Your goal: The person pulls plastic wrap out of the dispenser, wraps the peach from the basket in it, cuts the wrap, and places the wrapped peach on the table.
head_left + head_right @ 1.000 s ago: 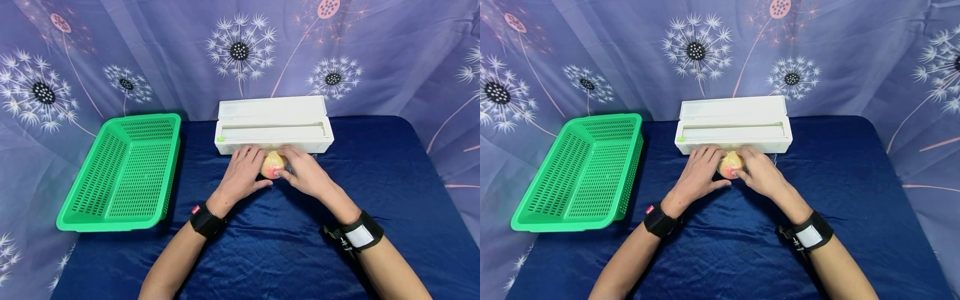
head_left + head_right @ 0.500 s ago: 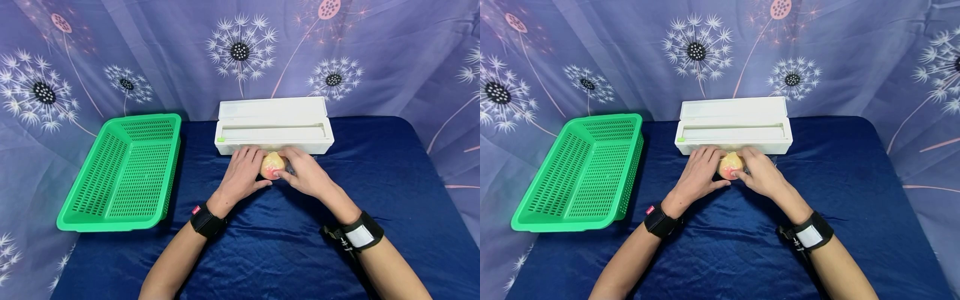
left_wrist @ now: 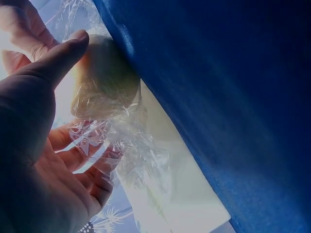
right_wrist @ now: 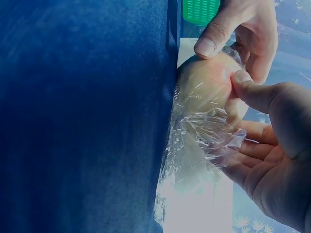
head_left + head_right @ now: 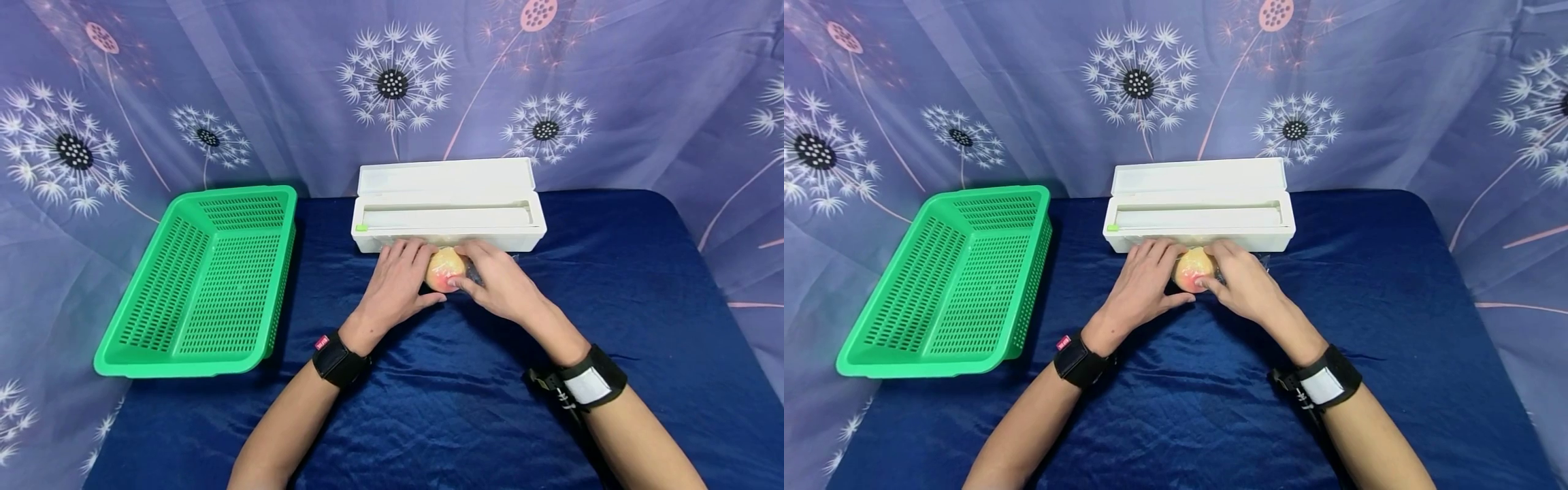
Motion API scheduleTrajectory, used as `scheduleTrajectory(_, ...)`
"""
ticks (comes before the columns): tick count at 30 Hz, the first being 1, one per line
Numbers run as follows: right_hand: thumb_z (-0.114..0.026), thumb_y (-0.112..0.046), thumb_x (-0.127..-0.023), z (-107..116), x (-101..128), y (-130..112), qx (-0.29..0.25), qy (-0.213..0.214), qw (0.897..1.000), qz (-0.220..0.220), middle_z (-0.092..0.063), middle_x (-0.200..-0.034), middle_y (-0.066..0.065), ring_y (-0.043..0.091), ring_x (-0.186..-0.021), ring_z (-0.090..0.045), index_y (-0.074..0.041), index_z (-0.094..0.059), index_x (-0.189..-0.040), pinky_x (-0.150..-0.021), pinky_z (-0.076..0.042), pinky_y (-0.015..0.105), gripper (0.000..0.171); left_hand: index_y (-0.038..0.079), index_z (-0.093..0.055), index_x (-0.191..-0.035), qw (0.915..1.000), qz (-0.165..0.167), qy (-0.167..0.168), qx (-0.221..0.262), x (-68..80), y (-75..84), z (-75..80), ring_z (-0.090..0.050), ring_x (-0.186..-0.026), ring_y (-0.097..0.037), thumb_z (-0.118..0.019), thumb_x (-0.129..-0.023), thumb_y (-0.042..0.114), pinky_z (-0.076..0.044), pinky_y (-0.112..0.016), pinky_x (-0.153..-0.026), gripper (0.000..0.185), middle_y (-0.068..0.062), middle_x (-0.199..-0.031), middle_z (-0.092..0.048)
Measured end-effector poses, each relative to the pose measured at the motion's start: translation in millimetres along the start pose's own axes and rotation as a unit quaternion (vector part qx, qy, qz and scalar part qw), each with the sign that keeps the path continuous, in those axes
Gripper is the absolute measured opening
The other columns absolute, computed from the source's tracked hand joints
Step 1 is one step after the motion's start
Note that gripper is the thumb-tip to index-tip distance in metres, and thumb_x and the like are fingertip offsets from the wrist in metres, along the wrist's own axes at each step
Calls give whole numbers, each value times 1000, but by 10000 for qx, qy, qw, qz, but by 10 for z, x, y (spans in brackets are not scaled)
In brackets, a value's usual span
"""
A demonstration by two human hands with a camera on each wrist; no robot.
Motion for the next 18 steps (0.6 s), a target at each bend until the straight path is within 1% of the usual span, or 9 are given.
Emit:
scheduleTrajectory(5, -80, -18, -96, -9, 5, 15, 52, -28, 10000, -28, -63, -134, 27, 42, -121, -63, 9, -61, -134, -100, -52, 55, 50, 13, -56, -142, 9999, 59, -55, 130, -20, -3, -16, -55, -123, -29, -91, -78, 60, -45, -44, -95, 86, -7, -138, -57)
scheduleTrajectory(12, -79, -17, -97, -27, -3, 13, 76, 34, 10000, 7, -64, -132, 26, 41, -118, -64, 8, -61, -133, -97, -52, 54, 47, 12, -56, -142, 9995, 159, -130, 245, -51, -19, -31, -55, -125, -30, -89, -78, 62, -45, -46, -101, 88, -8, -139, -57)
scheduleTrajectory(18, -78, -18, -99, -21, 7, 4, 56, 107, 9999, 33, -64, -131, 27, 41, -116, -65, 9, -61, -133, -96, -53, 54, 47, 13, -56, -142, 9991, 196, -186, 336, -77, -29, -35, -55, -127, -30, -89, -77, 63, -44, -47, -104, 89, -7, -140, -57)
Point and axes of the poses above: each hand's wrist, its own x-axis away from the middle knuckle, its own z-axis out of the back of the hand, y = z × x, the point moved 4 cm from there along -x, towards the middle knuckle
